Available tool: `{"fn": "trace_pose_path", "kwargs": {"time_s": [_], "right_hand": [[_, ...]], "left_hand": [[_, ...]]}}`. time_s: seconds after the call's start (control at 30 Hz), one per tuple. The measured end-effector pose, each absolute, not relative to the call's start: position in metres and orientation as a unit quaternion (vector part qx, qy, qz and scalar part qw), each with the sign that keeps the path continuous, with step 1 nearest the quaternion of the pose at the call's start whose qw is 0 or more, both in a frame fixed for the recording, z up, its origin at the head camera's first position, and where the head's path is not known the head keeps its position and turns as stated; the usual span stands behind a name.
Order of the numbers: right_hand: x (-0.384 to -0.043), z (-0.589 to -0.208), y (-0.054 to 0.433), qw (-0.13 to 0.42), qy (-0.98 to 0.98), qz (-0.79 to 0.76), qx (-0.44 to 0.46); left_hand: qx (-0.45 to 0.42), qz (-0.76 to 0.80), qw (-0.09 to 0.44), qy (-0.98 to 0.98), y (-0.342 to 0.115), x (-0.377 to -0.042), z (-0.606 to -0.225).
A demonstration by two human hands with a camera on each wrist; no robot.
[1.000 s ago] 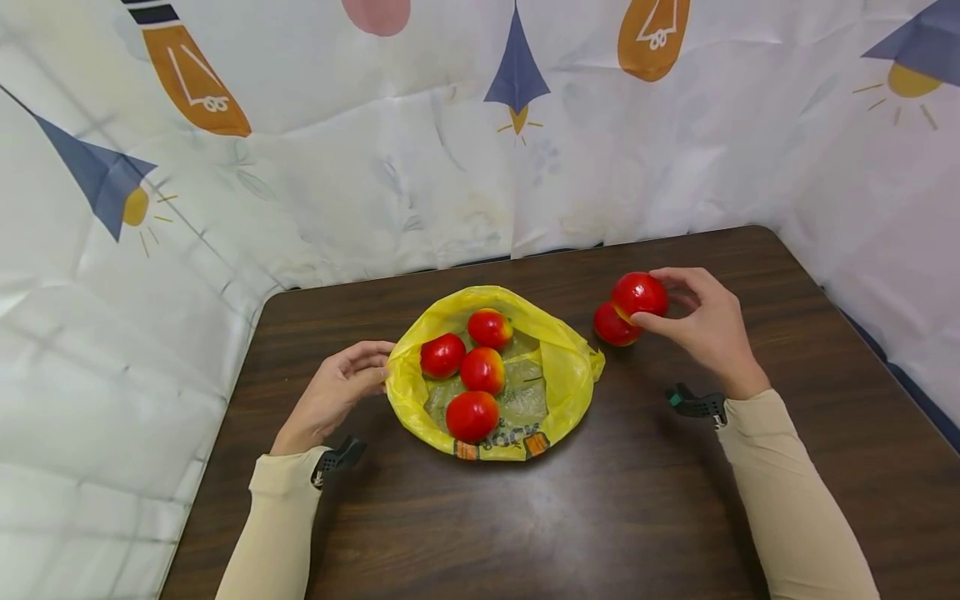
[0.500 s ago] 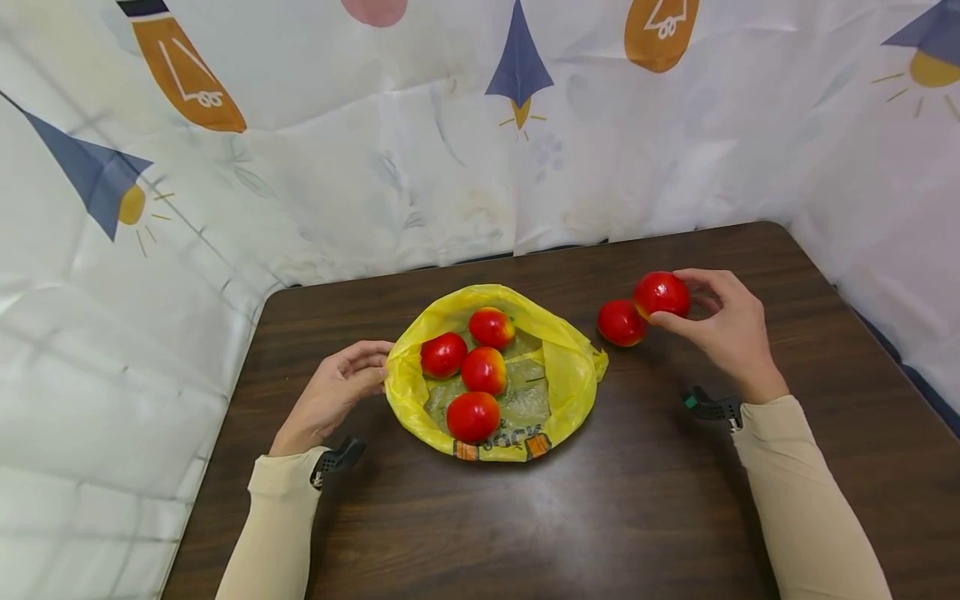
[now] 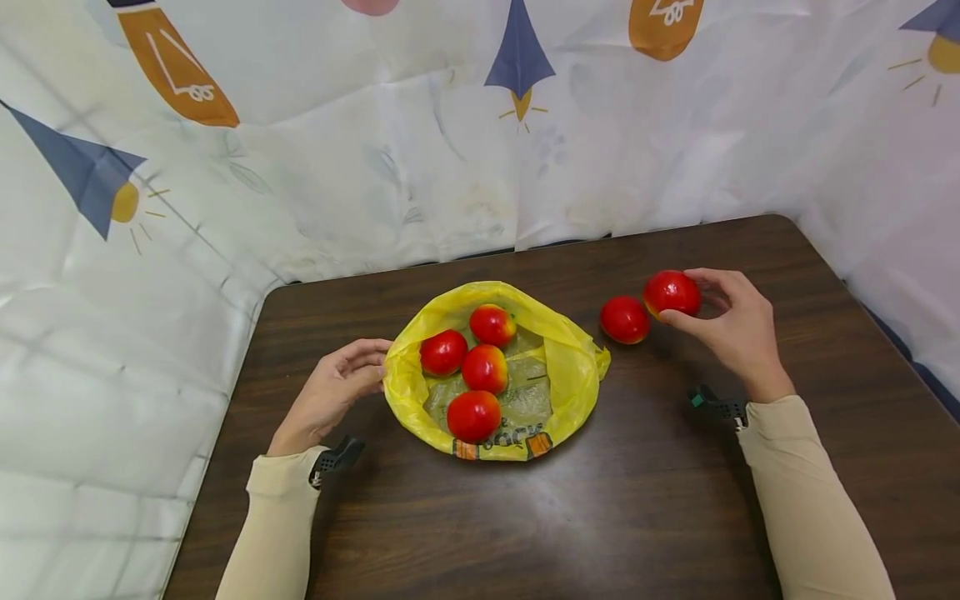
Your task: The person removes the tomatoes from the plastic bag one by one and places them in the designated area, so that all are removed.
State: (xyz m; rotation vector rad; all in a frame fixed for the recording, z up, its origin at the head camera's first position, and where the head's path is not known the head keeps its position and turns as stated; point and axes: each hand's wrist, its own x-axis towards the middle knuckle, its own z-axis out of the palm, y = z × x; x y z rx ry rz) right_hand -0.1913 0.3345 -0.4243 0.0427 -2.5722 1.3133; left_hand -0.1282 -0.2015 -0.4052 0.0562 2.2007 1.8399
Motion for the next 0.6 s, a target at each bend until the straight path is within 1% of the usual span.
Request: {"fn": "trace_pose_path", "kwargs": {"time_s": [0.6], "right_hand": [[-0.197, -0.443, 0.341, 0.122, -0.892, 0.435, 0.001]], "left_hand": [[0.002, 0.616, 0.145, 0.774, -0.202, -0.130, -0.410]]}}
